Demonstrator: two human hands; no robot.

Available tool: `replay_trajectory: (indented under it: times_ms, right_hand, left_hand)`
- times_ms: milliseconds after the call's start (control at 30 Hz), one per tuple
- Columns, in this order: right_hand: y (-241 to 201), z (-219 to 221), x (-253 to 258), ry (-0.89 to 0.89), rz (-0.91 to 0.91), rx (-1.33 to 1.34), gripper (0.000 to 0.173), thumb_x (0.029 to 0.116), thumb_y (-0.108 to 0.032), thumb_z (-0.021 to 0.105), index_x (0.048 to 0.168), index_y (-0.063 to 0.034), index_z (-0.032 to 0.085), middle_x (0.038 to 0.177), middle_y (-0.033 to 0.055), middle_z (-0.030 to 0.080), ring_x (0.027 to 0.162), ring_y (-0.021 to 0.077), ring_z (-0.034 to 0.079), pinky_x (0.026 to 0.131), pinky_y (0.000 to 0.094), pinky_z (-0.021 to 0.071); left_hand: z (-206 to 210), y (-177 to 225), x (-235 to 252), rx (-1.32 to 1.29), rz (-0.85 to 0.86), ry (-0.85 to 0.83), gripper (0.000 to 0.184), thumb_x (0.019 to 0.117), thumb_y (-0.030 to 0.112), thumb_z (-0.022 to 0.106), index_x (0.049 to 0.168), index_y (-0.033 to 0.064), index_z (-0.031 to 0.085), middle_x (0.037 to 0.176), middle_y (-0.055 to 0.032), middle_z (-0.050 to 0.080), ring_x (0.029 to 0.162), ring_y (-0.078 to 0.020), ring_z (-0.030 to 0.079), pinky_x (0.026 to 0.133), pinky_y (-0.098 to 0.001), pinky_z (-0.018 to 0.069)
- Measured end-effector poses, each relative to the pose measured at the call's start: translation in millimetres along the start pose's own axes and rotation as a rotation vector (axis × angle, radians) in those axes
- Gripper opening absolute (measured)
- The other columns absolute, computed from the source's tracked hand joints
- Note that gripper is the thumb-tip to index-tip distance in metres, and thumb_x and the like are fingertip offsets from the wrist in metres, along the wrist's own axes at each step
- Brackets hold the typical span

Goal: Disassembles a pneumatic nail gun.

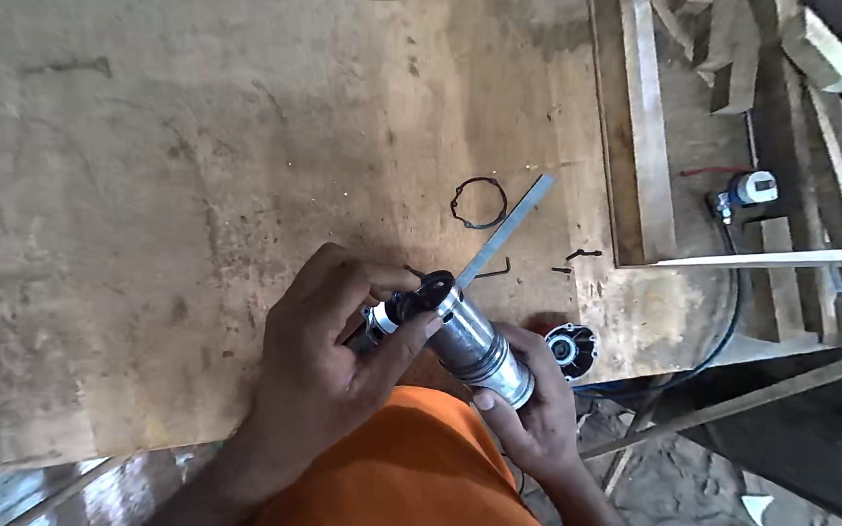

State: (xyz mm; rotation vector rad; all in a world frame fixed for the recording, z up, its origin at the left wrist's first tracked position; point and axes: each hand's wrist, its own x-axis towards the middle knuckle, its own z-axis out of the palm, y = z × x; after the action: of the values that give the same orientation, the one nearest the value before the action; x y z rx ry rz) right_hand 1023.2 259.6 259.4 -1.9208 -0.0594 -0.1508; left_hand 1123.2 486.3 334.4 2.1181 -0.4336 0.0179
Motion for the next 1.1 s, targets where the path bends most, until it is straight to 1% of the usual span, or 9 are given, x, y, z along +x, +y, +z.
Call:
replay_trajectory:
  times_ms: [267, 367, 467, 600, 700, 833, 933, 1033, 1100]
  right_hand:
    - [3, 1, -1, 0.137, -0.058, -0.252, 0.061, 0.0952, -0.058, 0.063, 0.137, -0.0153, 0.055, 0.12, 0.0024, 0.067, 0.104, 0.008, 0.066, 0.089, 0.0301, 0.0587]
    - [4, 1, -1, 0.141, -0.03, -0.209, 0.06, 0.0953, -0.058, 0.063, 0.137, -0.0152, 0.055, 0.122, 0.0018, 0.066, 0.105, 0.0078, 0.066, 0.09, 0.03, 0.0592]
    - [4, 0, -2, 0.146, 0.01, -0.191, 0.062, 0.0954, -0.061, 0.061, 0.136, -0.0144, 0.056, 0.12, 0.0023, 0.067, 0.104, 0.0087, 0.066, 0.09, 0.0317, 0.0585]
    - [1, -2, 0, 0.145, 0.113, 0.001, 0.057, 0.0959, -0.058, 0.062, 0.136, -0.0179, 0.057, 0.118, -0.0017, 0.067, 0.095, 0.0084, 0.069, 0.08, 0.0315, 0.0624]
    - [3, -4, 2, 0.146, 0.127, 0.077, 0.055, 0.0963, -0.057, 0.062, 0.134, -0.017, 0.058, 0.114, -0.001, 0.067, 0.091, 0.0107, 0.069, 0.075, 0.0325, 0.0624]
    - [4, -5, 3, 0.143, 0.139, 0.181, 0.053, 0.0961, -0.056, 0.063, 0.134, -0.0186, 0.058, 0.109, 0.0019, 0.069, 0.079, 0.0157, 0.07, 0.063, 0.0353, 0.0631]
    - [4, -5, 2, 0.119, 0.156, 0.276, 0.052, 0.0963, -0.055, 0.064, 0.134, -0.0198, 0.058, 0.106, 0.0028, 0.069, 0.079, 0.0168, 0.07, 0.064, 0.0356, 0.0633]
    - [0, -5, 1, 0.084, 0.176, 0.35, 0.053, 0.0958, -0.057, 0.064, 0.135, -0.0212, 0.059, 0.108, 0.0002, 0.07, 0.086, 0.0133, 0.07, 0.073, 0.0334, 0.0632]
    - [-2, -4, 1, 0.054, 0.177, 0.405, 0.053, 0.0956, -0.056, 0.065, 0.135, -0.02, 0.059, 0.108, 0.0014, 0.07, 0.088, 0.0141, 0.07, 0.074, 0.0343, 0.0632]
  left_hand:
    - [-4, -1, 0, -0.206, -0.051, 0.016, 0.026, 0.0943, 0.029, 0.074, 0.113, 0.0109, 0.071, 0.103, 0.0024, 0.067, 0.091, -0.0109, 0.065, 0.078, -0.0283, 0.0594]
    - [-9, -3, -1, -0.459, -0.134, 0.004, 0.023, 0.0975, 0.026, 0.071, 0.113, 0.0085, 0.07, 0.1, 0.0005, 0.067, 0.084, -0.0117, 0.065, 0.074, -0.0271, 0.0592]
    - [-10, -8, -4, -0.777, -0.263, -0.029, 0.024, 0.1004, 0.031, 0.067, 0.113, 0.0109, 0.069, 0.1, -0.0004, 0.068, 0.088, -0.0123, 0.067, 0.082, -0.031, 0.0602]
    - [-4, -23, -9, -1.284, -0.412, -0.075, 0.02, 0.1044, 0.035, 0.058, 0.109, 0.0175, 0.066, 0.097, 0.0013, 0.062, 0.089, -0.0131, 0.062, 0.084, -0.0339, 0.0565]
    - [-2, -29, -9, -1.431, -0.408, -0.081, 0.022, 0.1054, 0.038, 0.054, 0.105, 0.019, 0.065, 0.095, 0.0016, 0.061, 0.088, -0.014, 0.062, 0.084, -0.0341, 0.0556]
    - [-4, -31, -8, -1.451, -0.412, -0.071, 0.022, 0.1056, 0.037, 0.054, 0.103, 0.0181, 0.065, 0.094, 0.0014, 0.059, 0.087, -0.0138, 0.06, 0.083, -0.0333, 0.0544]
    - [-5, -28, -10, -1.285, -0.403, -0.032, 0.023, 0.108, 0.031, 0.05, 0.105, 0.014, 0.064, 0.095, 0.0, 0.059, 0.087, -0.0134, 0.06, 0.083, -0.0316, 0.0552]
    - [-1, -19, -10, -0.929, -0.457, 0.017, 0.026, 0.1081, 0.027, 0.051, 0.123, 0.0103, 0.065, 0.104, -0.0032, 0.064, 0.09, -0.0133, 0.064, 0.086, -0.0319, 0.0584]
    - [5, -19, -14, -0.75, -0.475, -0.123, 0.049, 0.1033, 0.038, 0.059, 0.145, 0.0138, 0.051, 0.125, -0.0055, 0.064, 0.106, -0.0197, 0.066, 0.092, -0.04, 0.0593]
